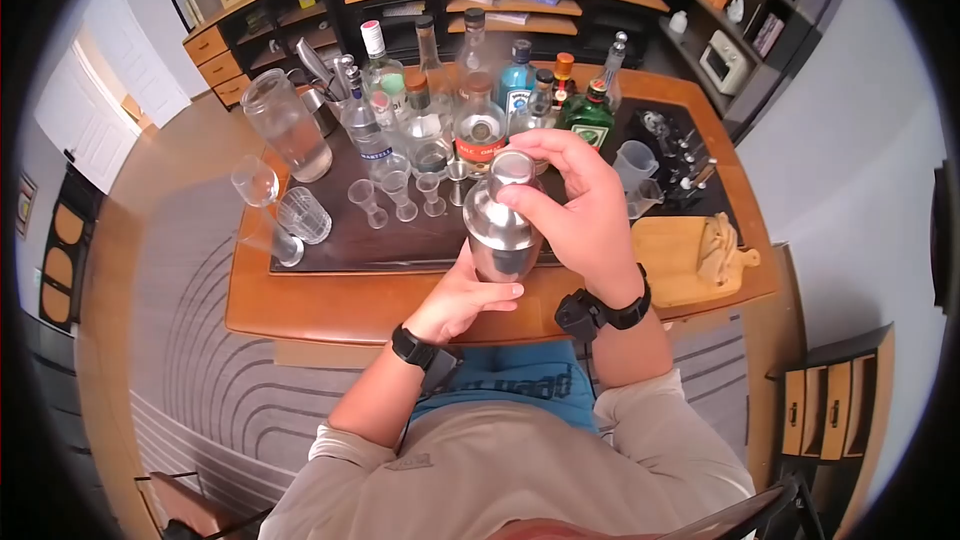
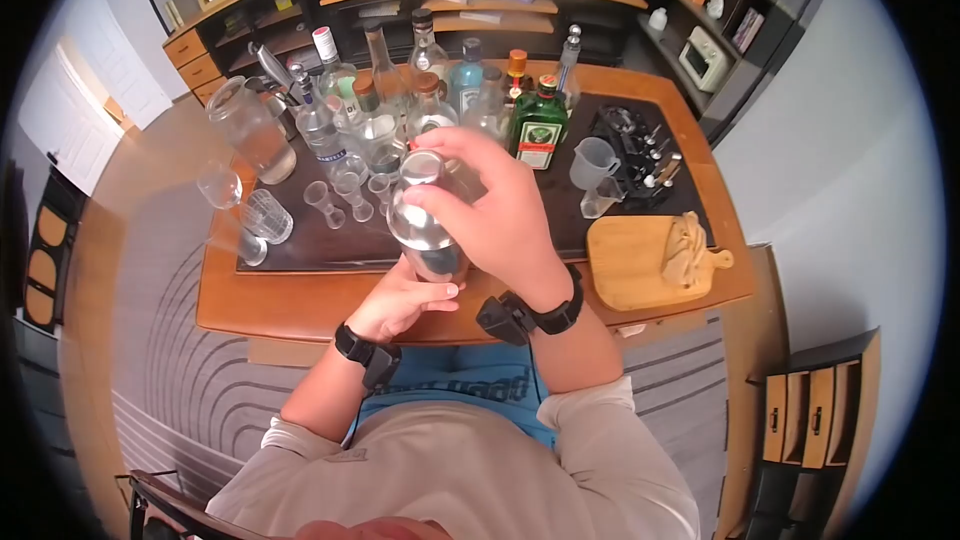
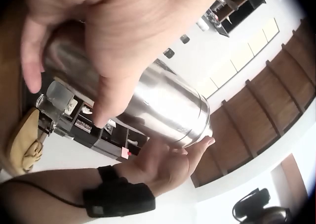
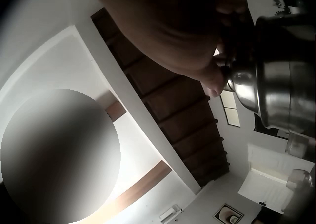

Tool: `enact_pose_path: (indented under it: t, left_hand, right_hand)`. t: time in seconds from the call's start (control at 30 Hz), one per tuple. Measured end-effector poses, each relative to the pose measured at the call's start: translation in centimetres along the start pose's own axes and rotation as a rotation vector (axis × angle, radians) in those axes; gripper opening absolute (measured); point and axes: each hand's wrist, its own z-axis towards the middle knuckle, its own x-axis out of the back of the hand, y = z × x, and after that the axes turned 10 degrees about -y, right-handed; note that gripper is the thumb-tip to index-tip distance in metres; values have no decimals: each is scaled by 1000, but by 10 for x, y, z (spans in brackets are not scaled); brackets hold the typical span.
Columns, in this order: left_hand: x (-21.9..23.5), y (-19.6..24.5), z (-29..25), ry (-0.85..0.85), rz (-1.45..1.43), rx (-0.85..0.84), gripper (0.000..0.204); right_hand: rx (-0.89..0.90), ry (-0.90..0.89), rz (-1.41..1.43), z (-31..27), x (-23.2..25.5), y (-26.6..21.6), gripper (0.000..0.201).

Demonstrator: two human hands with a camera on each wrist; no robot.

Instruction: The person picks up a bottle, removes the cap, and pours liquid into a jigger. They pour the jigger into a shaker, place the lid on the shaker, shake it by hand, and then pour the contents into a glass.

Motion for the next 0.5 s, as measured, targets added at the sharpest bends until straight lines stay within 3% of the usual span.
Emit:
enact_pose_path:
  t: [0.07, 0.13, 0.23, 0.5]
  left_hand:
    - [-10, 9, -5, -33, 65, -25, 81]
    - [-17, 12, -10, 19, 142, -29, 98]
    - [-15, 7, -14, -10, 157, -79, 92]
    - [-19, 8, -26, -69, 220, -38, 83]
  right_hand:
    - [-46, -2, 64, 0, 2, -7, 42]
    - [-118, -36, 137, -1, 9, -10, 48]
    - [-205, 22, 244, 0, 11, -25, 49]
    - [-134, 80, 328, 1, 6, -31, 47]
